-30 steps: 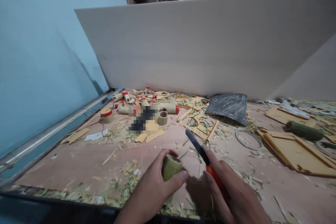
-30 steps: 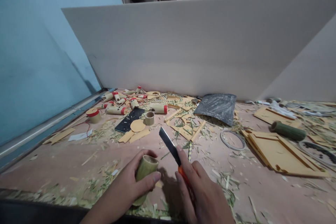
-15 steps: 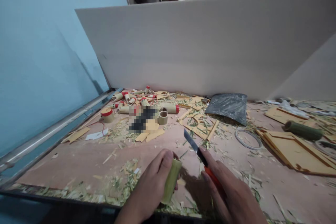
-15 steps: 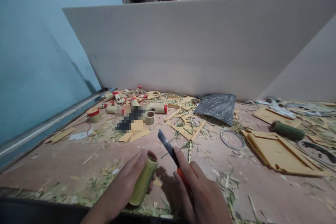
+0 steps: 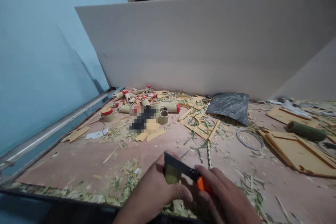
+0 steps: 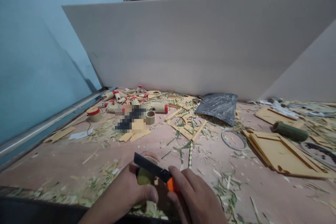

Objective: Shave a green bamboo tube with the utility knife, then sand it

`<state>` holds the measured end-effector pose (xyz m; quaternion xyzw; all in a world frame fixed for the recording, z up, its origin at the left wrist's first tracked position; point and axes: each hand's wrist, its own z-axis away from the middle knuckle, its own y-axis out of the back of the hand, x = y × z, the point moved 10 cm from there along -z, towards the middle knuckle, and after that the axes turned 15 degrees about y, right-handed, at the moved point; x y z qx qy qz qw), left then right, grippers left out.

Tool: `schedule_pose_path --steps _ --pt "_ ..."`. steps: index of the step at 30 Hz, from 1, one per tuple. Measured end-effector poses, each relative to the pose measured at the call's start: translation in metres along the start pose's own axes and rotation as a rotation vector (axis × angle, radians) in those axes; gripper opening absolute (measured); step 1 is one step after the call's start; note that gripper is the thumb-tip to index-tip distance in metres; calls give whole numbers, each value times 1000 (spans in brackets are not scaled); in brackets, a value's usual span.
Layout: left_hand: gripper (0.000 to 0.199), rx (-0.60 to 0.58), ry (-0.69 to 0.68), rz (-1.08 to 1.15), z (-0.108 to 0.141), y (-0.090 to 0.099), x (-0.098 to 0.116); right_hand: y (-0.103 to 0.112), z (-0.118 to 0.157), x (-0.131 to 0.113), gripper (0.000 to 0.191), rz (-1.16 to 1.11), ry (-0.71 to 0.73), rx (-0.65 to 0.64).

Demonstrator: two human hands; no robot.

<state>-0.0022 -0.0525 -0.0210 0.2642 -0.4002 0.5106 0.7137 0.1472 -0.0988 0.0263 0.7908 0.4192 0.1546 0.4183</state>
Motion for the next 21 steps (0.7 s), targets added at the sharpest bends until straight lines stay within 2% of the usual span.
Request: schedule_pose_path --steps 4,8,14,18,19,21 --pt "68 32 50 -32 4 -2 -1 -14 0 -9 43 -42 112 -132" --pt "48 43 89 -89 8 -5 1 -20 4 -9 47 -75 102 -181" --pt "33 138 -9 -290 11 -1 10 -17 4 -8 44 -4 91 -136" --pt "42 318 -48 -375 17 11 11 -7 8 8 45 -8 -64 -41" --pt "44 324 -52 -358 17 12 11 -5 10 11 46 -22 -98 -20" --pt "44 254 -57 -294 16 9 9 -1 11 12 47 -55 -109 8"
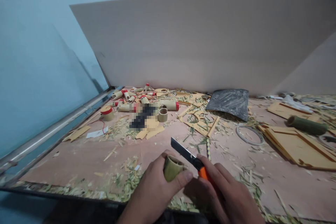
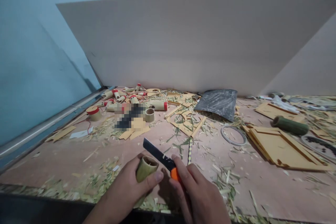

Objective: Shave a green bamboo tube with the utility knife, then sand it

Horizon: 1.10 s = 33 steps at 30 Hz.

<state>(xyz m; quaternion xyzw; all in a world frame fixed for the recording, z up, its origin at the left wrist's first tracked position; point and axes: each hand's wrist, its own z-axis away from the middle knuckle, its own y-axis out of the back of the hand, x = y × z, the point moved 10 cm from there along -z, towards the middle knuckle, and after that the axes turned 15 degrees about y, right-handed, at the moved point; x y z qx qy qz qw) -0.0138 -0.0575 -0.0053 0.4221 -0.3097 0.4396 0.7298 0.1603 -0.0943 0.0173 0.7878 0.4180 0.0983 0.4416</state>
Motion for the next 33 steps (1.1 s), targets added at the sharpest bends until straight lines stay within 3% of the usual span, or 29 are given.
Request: schedule_pose_path --steps 3,8,12,17,26,30,33 --pt "45 -80 30 95 -3 -3 -4 1 -1 -3 43 -23 16 -3" --pt "39 -116 63 116 -6 -5 -5 -3 -3 -9 37 3 49 -44" --pt "40 -178 74 161 -3 -10 -2 -14 -3 -13 25 -95 51 -159" --pt "46 -200 42 133 1 -11 1 -12 -3 -12 33 -21 64 -138" --pt "34 -81 -8 -69 -4 -7 10 -18 7 -9 43 116 47 -77" --pt "42 117 8 -110 -4 4 8 -9 10 6 39 89 -149 39" --pt "48 108 9 -87 -3 3 3 -3 10 12 36 26 -246 91"
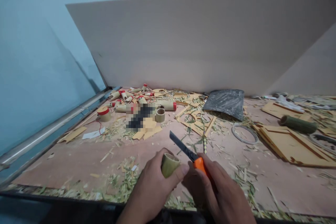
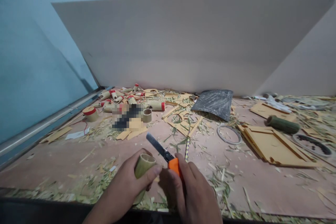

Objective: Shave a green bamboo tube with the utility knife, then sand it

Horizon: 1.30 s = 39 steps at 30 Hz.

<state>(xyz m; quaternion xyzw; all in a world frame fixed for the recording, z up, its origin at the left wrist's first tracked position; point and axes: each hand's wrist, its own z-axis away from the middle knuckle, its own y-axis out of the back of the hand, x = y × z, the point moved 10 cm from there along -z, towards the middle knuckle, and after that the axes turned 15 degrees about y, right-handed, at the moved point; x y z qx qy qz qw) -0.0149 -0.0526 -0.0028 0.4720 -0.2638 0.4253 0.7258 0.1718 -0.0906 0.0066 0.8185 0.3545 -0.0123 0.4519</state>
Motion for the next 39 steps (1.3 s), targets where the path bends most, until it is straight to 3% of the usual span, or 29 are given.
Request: schedule_pose_path --steps 5,9,12,17,22,25,33,37,39 --pt "51 -79 -1 57 0 1 -4 15 -2 0 29 -67 5 75" --pt "48 -135 -67 123 1 -1 -1 24 -6 9 33 -85 -85 114" --pt "48 -169 -35 151 -1 -7 -9 19 -12 8 34 -141 -94 49" --pt "49 -159 22 175 -7 -11 -15 7 -12 -5 28 -212 61 -48" --pt "33 -234 -11 151 -5 -18 -5 -13 -3 -13 41 -193 201 -234" --pt "30 -246 -15 113 -1 -17 -2 -15 -3 -14 44 -176 225 -259" --pt "40 -97 -17 -21 3 -7 5 -16 -2 -12 47 -100 243 -237" --pt "50 73 38 -39 0 0 1 -3 -3 4 45 -81 83 -85" --pt "51 77 24 -8 -1 -1 0 4 -3 10 43 -100 18 -14"
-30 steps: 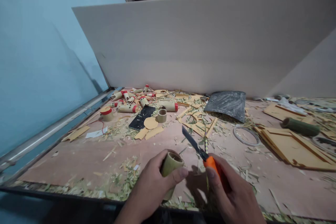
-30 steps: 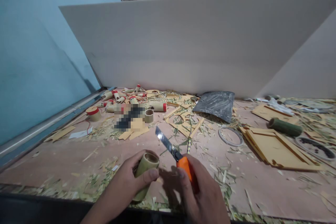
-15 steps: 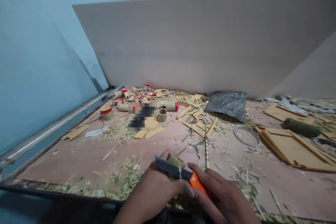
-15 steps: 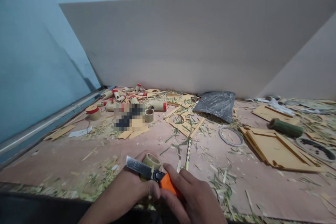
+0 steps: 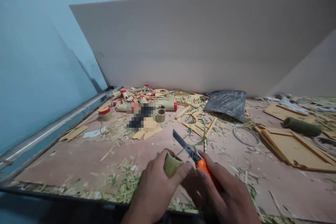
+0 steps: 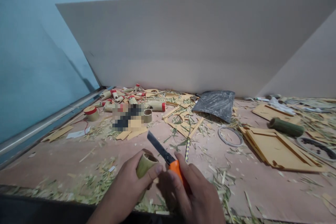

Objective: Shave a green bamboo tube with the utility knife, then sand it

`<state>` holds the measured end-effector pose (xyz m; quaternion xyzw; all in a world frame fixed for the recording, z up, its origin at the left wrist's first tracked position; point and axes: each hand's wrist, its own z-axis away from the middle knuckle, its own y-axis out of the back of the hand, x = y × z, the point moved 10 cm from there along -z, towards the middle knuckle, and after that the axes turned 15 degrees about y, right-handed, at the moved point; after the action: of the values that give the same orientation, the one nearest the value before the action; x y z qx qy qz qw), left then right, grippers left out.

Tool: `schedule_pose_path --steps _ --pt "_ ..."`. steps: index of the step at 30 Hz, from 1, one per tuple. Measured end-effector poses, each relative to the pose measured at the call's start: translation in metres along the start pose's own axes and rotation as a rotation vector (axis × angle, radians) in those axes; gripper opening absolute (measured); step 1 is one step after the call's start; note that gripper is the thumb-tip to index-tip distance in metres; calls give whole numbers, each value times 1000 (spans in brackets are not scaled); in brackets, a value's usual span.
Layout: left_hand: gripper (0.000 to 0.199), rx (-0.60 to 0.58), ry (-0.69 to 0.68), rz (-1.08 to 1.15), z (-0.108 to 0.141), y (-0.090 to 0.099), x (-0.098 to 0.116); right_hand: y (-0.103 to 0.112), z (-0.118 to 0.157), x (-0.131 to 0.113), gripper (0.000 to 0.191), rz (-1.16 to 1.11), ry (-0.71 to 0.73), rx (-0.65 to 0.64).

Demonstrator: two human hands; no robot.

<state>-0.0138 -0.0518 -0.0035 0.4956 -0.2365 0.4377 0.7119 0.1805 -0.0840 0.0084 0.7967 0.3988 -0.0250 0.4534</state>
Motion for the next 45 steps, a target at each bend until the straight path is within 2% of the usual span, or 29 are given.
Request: schedule_pose_path --steps 5,9,12,16,20,22,24,27,31,35,39,41,42,45 --pt "52 -73 2 53 -2 -5 -7 3 0 -2 42 -32 -2 18" --pt "44 -140 55 17 -2 -9 -12 -11 1 -10 44 -132 87 -115" --pt "32 -206 9 -11 1 -13 -5 -20 2 -13 46 -192 106 -193" --pt "27 -186 -26 -50 3 -9 1 -24 4 -8 46 -197 68 -216" --pt "26 -100 -2 -116 3 -7 2 -25 7 -7 48 -171 82 -211" --pt "34 -11 44 -153 3 -3 0 -19 7 -3 48 -117 52 -153" --pt "45 68 70 -161 3 1 0 -7 6 7 47 -56 -42 -42" --pt "50 68 34 -118 3 1 3 5 8 17 47 -11 -160 71" --pt "47 4 -9 -72 0 -2 2 2 7 13 48 -55 -126 37" --pt "52 -43 23 6 -5 -6 -10 11 2 17 68 -56 -203 61" --pt "54 -163 27 95 -8 -16 -13 20 -26 3 65 -84 -14 -14" --pt "56 -152 32 80 -8 -15 -13 22 -38 0 61 -92 47 -81" --pt "57 -125 30 63 -8 -12 -12 25 -42 2 59 -87 33 -90" --pt "53 -46 12 31 -4 -5 -7 38 -49 13 64 -58 -131 -56"
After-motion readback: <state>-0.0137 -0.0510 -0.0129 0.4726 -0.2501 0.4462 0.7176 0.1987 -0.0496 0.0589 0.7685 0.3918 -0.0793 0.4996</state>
